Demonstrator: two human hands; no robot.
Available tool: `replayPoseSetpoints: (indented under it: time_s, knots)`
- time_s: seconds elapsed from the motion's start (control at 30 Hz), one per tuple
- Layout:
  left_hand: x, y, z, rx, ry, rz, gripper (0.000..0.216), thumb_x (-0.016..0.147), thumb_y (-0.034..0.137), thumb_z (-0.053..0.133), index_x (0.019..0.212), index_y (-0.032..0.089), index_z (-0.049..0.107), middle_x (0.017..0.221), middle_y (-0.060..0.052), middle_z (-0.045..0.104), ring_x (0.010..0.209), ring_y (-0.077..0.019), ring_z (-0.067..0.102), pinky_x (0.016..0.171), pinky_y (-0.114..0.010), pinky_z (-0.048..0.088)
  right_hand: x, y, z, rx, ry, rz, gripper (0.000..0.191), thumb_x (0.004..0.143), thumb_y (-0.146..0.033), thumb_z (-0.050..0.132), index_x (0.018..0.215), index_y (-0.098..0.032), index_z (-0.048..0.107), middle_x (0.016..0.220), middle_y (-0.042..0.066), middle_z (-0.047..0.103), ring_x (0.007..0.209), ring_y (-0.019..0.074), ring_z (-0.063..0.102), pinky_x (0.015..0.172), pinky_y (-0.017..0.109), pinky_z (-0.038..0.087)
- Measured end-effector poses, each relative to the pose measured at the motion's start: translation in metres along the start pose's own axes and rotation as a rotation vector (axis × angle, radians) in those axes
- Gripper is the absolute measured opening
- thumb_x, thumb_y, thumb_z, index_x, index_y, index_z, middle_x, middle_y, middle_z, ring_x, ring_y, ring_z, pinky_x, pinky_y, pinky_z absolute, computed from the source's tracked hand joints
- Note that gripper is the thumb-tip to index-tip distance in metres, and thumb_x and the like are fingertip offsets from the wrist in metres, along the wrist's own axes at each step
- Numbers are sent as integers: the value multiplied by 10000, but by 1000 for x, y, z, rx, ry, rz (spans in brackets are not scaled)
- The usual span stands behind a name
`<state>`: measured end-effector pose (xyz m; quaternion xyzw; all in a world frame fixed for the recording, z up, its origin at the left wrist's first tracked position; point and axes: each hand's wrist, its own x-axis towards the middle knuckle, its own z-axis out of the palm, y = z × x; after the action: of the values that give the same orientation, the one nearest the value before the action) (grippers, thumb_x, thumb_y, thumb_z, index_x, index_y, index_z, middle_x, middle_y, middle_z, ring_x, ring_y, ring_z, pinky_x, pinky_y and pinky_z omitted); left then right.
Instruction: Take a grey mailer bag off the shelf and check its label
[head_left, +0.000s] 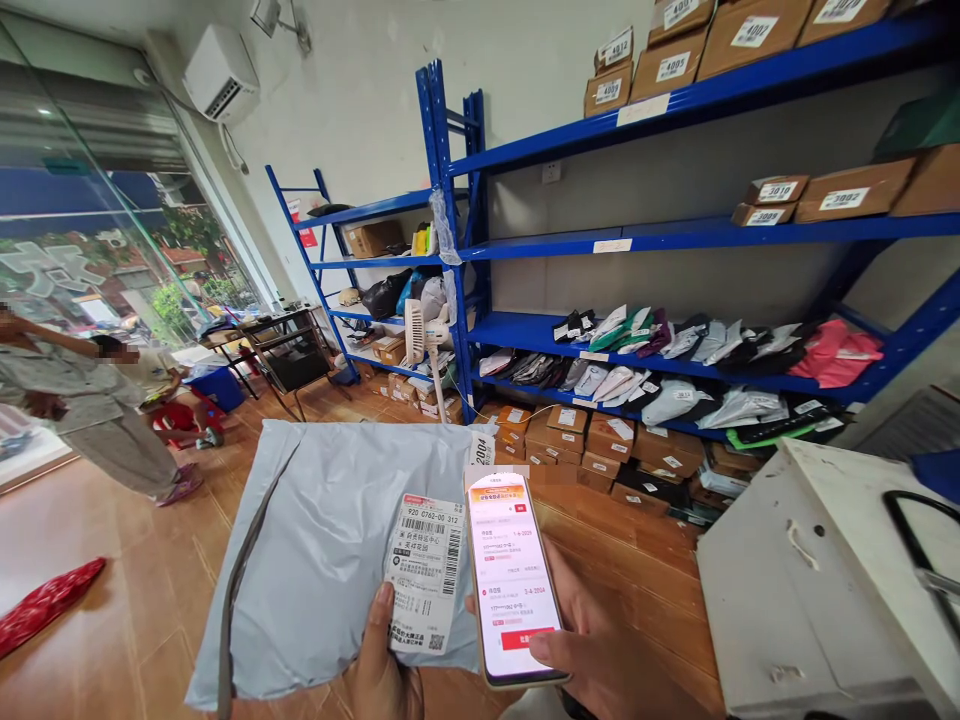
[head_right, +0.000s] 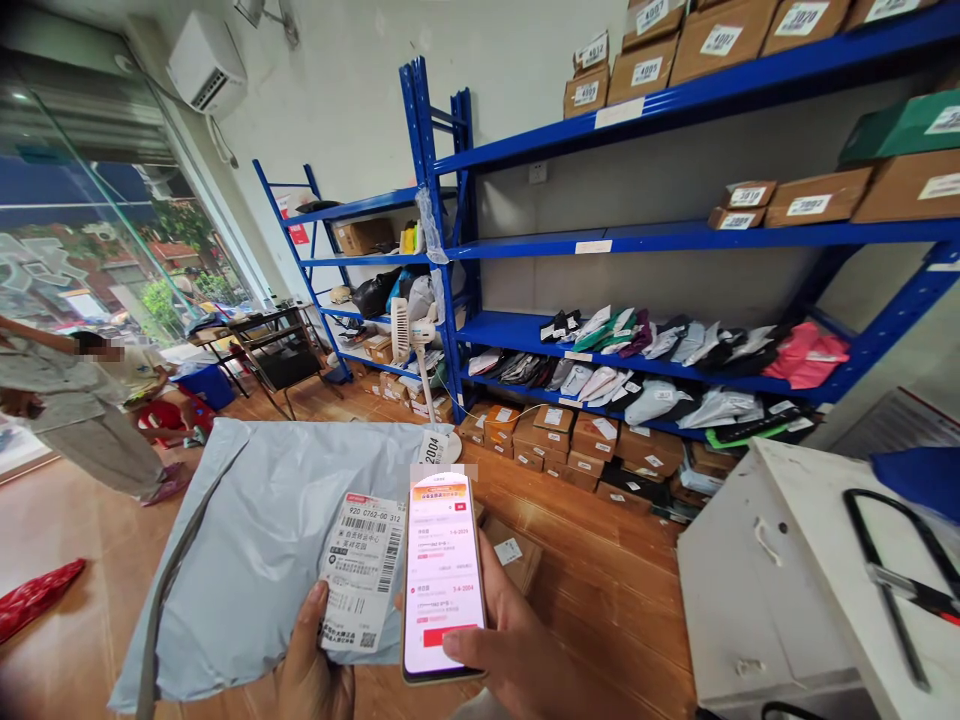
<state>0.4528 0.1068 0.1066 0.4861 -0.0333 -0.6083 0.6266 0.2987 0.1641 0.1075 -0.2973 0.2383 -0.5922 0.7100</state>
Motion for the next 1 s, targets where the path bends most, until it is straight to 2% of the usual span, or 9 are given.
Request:
replayPoseSetpoints:
  time_s: [0.1,0.2,0.33,0.53,0.63,0.7,0.8,0.9,1.0]
  knots:
    - [-1,1,1,-12,1,-10,292,829,128,532,1113,127,600,750,-5,731,687,-91,675,695,-112,525,-1,-2,3,-8,13,20,943,586,-276,762,1357,-311,218,1147,77,628,1028,264,596,825,382,440]
    - [2,1,-2,-8,-24,-11,279,837,136,519,1102,134,607,750,-9,730,659,-105,674,768,-173,538,-2,-4,7,-9,42,21,881,578,-286,763,1325,-303,296,1105,66,651,1008,251,598,805,354,431]
    - [13,-1,-9,-13,-45,-17,227,822,153,547,1032,131,631,737,-1,725,647,-103,668,860,-210,515,-1,-6,14,41,52,-9,903,575,-251,751,1347,-308,286,1115,52,651,1001,243,596,814,352,427]
    - [22,-3,-15,-10,-74,4,199,804,154,573,992,143,639,834,-1,729,747,-102,671,828,-181,518,2,-6,16,90,89,-25,953,571,-223,726,1374,-291,219,1227,76,605,1105,281,558,869,400,415]
    - [20,-2,-13,-10,-54,8,191,805,144,569,982,134,642,775,4,726,694,-103,671,861,-200,511,5,-3,11,108,101,-27,857,573,-235,729,1324,-291,320,1171,63,642,1040,261,591,826,371,429]
    - [19,0,-12,-9,-53,1,215,817,143,552,1013,140,640,761,7,726,679,-106,671,874,-216,510,7,0,7,112,183,-26,700,609,-288,724,1244,-285,428,1108,47,673,957,246,617,786,356,436]
    - [18,4,-10,-4,-57,19,257,826,133,541,1065,154,633,792,8,730,706,-102,674,878,-203,504,11,3,2,133,396,46,412,705,-437,671,1054,-243,569,913,37,717,825,232,638,756,357,444]
    - [17,9,-9,-5,-25,46,254,839,139,525,1064,152,641,782,12,731,672,-83,667,864,-167,497,16,7,-2,174,541,148,382,755,-538,595,880,-179,624,667,28,693,621,191,621,648,329,455]
    - [16,14,-6,-5,13,38,257,858,168,501,1068,162,648,768,18,729,643,-71,661,809,-125,501,22,11,-5,227,630,147,333,800,-493,568,821,-166,626,587,3,673,537,148,595,579,285,452]
